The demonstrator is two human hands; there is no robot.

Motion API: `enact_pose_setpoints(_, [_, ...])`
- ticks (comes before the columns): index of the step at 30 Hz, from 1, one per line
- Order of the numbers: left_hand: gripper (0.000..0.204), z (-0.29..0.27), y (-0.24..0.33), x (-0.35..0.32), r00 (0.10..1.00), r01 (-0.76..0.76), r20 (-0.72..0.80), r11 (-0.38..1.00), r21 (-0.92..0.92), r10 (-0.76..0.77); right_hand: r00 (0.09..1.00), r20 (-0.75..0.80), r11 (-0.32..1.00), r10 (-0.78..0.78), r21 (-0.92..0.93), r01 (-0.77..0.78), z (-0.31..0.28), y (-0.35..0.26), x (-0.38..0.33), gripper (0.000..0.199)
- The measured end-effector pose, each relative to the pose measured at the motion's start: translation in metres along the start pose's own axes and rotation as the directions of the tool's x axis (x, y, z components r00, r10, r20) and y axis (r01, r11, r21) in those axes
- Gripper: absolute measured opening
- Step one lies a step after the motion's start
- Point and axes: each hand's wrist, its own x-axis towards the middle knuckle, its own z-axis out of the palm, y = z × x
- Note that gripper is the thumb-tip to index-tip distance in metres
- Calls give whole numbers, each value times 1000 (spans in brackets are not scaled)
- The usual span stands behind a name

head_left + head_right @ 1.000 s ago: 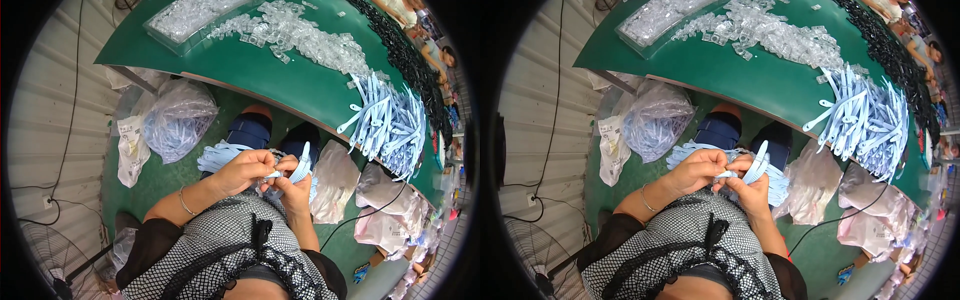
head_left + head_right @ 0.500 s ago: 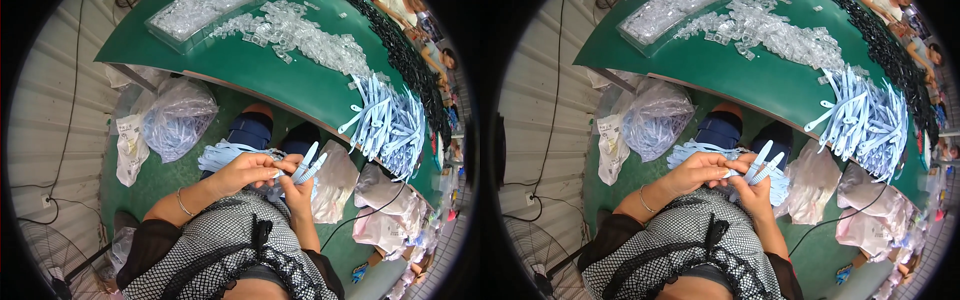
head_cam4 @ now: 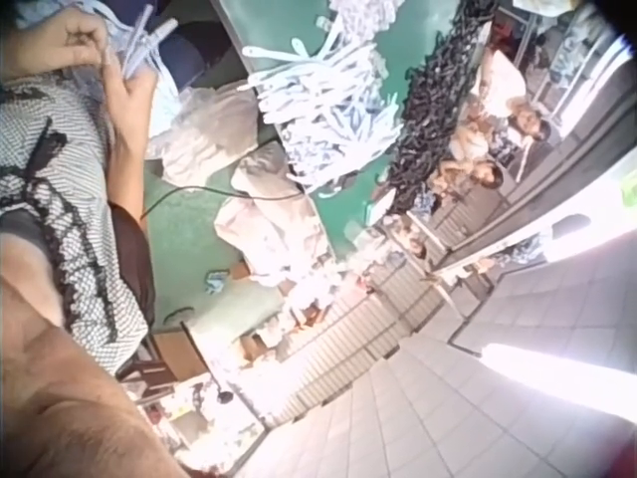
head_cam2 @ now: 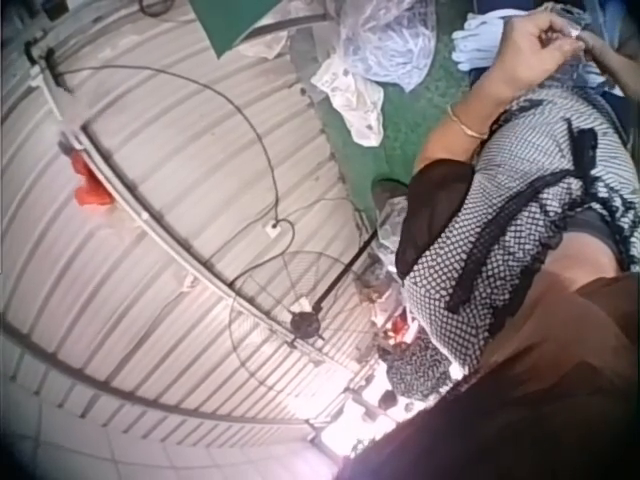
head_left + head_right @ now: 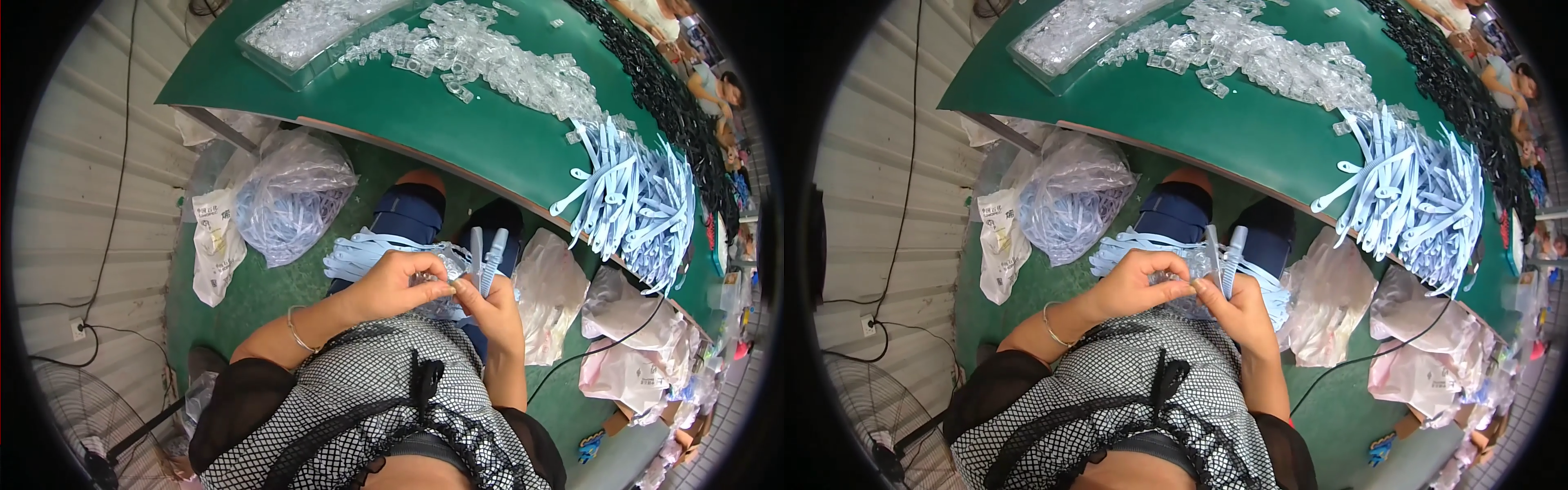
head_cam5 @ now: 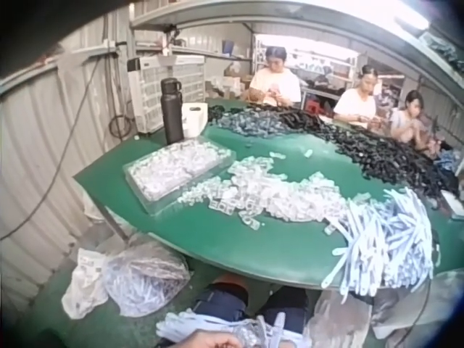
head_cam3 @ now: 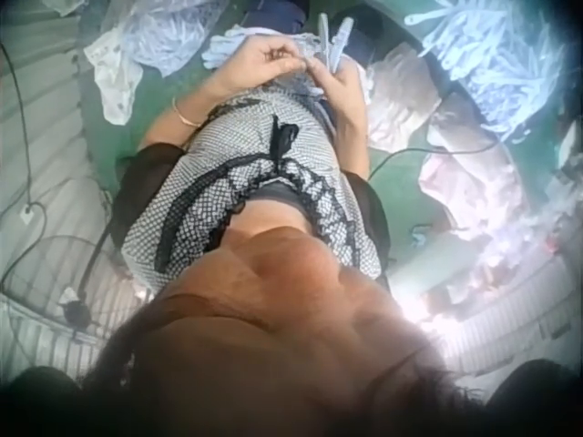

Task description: Assembling small clear plastic clips onto light blue plastic straps at a factory workbench.

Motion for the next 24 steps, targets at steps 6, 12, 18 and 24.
enact_pose_setpoints(6, [9, 0, 9, 0, 990, -18, 140, 998, 64, 9, 993, 111, 936, 40, 344, -76, 5, 6, -4, 21])
enact_pose_setpoints(12, [13, 7, 9, -6, 956, 280, 240, 763, -582, -168, 966, 154, 733, -206, 679, 48, 19, 9, -3, 32])
enact_pose_setpoints(18, [16, 4, 16, -4, 958, 280, 238, 696, -661, -159, 992, 33, 804, -122, 589, 79, 20, 7, -7, 31])
enact_pose_setpoints(24, [21, -5, 25, 2, 952, 285, 206, 904, -320, -227, 957, -47, 933, -285, 214, 288, 13, -9, 5, 24])
